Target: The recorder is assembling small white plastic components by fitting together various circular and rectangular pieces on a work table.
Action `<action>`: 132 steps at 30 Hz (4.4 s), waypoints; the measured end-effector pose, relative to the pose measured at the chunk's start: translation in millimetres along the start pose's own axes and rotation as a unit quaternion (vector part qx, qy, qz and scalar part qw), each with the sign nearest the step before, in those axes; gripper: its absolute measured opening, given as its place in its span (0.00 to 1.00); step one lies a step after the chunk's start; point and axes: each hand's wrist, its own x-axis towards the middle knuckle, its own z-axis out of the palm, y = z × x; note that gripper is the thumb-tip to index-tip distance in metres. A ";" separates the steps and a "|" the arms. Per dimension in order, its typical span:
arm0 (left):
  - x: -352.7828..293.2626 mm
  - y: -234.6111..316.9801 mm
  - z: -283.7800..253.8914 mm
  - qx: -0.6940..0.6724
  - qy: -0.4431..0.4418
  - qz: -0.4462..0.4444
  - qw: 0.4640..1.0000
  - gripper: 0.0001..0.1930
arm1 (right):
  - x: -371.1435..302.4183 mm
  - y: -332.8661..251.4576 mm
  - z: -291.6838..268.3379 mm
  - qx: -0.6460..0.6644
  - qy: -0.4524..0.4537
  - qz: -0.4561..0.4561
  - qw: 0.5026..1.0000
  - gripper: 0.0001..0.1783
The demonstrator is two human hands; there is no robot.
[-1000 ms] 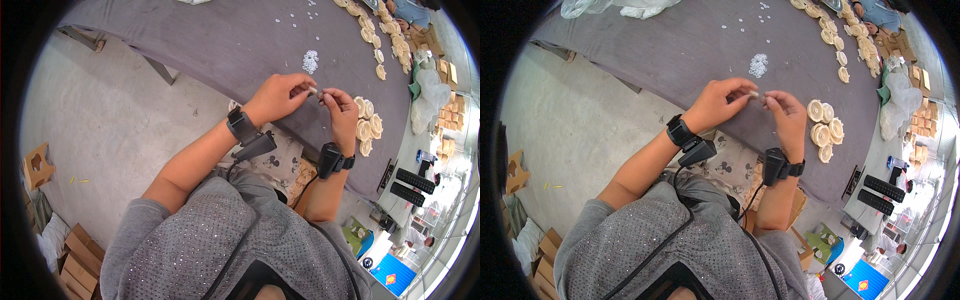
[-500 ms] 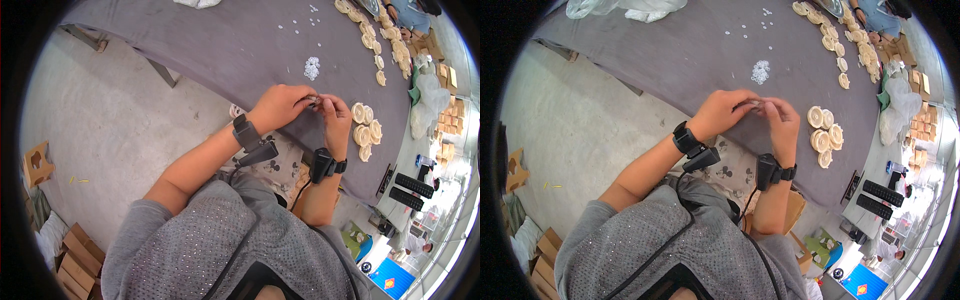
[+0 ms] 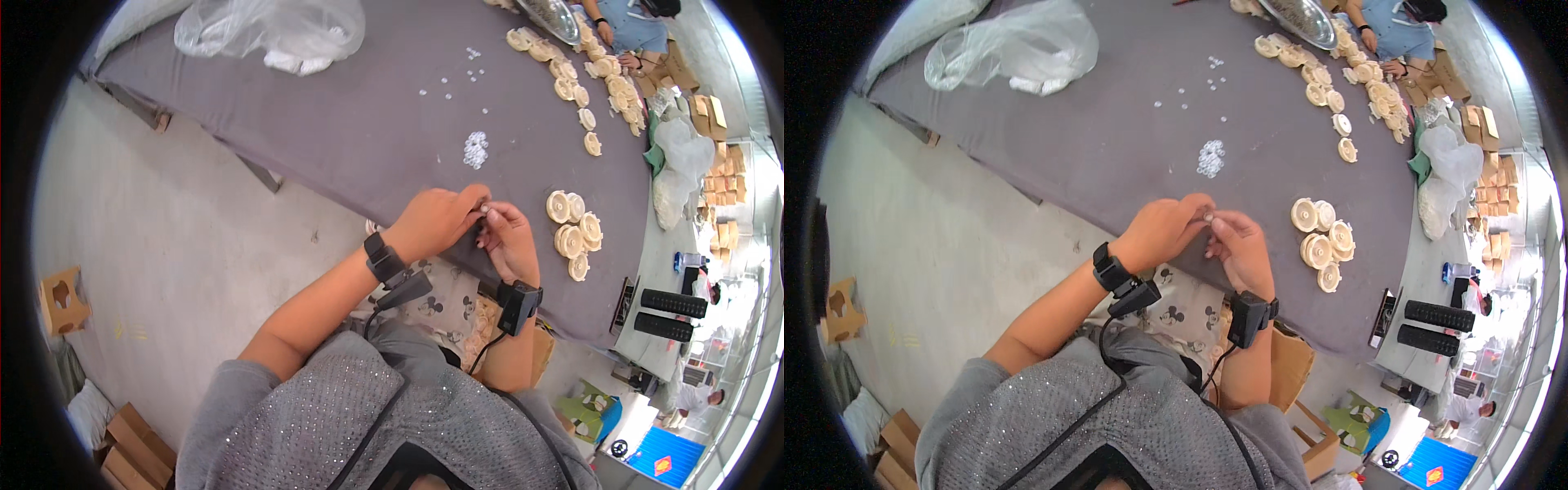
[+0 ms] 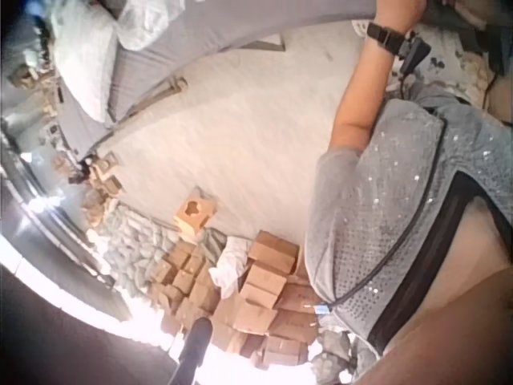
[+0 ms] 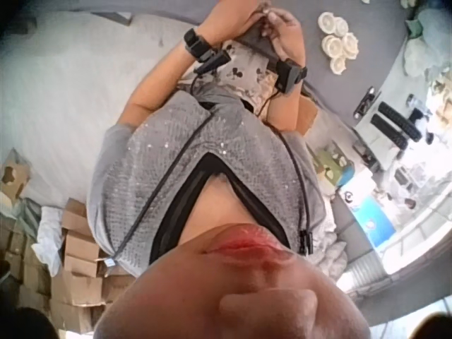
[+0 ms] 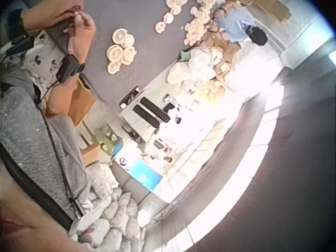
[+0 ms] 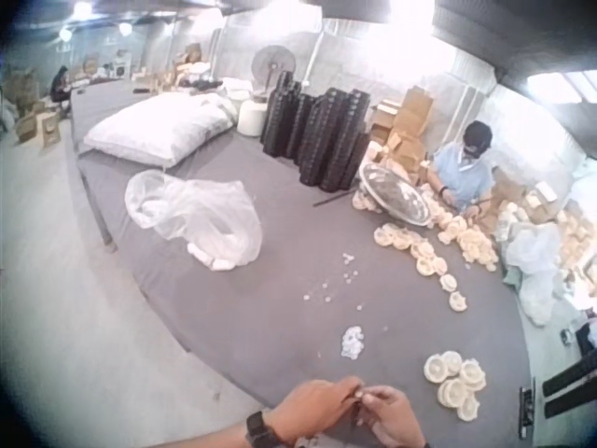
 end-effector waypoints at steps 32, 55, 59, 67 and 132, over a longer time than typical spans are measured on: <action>339.5 -12.5 215.4 0.339 -0.222 0.001 0.914 0.31 | -26.3 1.1 -53.5 -0.165 0.276 -0.241 0.916 0.08; 103.7 124.3 31.4 0.004 -0.125 0.222 0.967 0.30 | -76.6 -76.1 -22.2 -0.249 0.362 -0.450 0.777 0.11; 84.9 126.7 22.9 -0.027 -0.130 0.190 0.973 0.29 | -80.6 -73.1 -3.2 -0.230 0.357 -0.450 0.786 0.10; 61.3 127.4 14.3 -0.022 -0.126 0.181 0.975 0.29 | -86.1 -68.7 12.1 -0.263 0.365 -0.450 0.771 0.10; 11.1 99.8 24.9 -0.412 -0.034 -0.093 0.906 0.16 | -92.6 -35.2 23.8 -0.112 0.243 -0.321 0.909 0.07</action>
